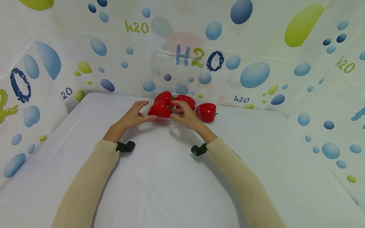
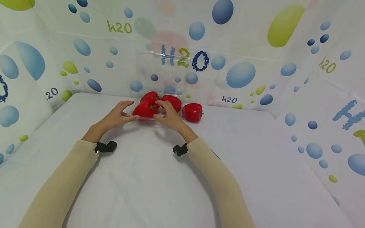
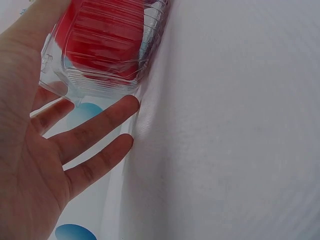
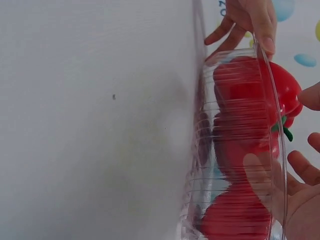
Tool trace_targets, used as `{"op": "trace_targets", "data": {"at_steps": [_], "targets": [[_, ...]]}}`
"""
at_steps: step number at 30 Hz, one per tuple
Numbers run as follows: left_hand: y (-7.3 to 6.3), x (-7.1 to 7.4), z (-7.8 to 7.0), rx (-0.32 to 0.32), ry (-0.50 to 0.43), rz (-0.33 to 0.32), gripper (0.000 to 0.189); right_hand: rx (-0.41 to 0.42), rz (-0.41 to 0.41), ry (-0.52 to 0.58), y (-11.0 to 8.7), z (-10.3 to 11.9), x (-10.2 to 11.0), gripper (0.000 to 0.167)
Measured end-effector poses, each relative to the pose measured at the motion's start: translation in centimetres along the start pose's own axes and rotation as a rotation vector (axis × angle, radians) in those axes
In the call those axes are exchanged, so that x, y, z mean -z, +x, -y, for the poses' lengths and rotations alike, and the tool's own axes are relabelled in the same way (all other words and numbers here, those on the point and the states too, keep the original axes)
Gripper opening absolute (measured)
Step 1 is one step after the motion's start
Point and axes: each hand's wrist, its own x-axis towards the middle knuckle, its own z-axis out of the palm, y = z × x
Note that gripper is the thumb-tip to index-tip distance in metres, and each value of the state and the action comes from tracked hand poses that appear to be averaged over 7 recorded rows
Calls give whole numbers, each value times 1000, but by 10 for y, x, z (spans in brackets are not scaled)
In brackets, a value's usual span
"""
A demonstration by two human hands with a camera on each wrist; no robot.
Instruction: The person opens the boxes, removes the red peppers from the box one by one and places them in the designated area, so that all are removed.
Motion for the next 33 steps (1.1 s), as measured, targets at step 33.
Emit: {"op": "trace_targets", "data": {"at_steps": [33], "targets": [[0, 0, 0, -5, 4, -5, 92, -142, 88, -101, 26, 6, -17, 75]]}}
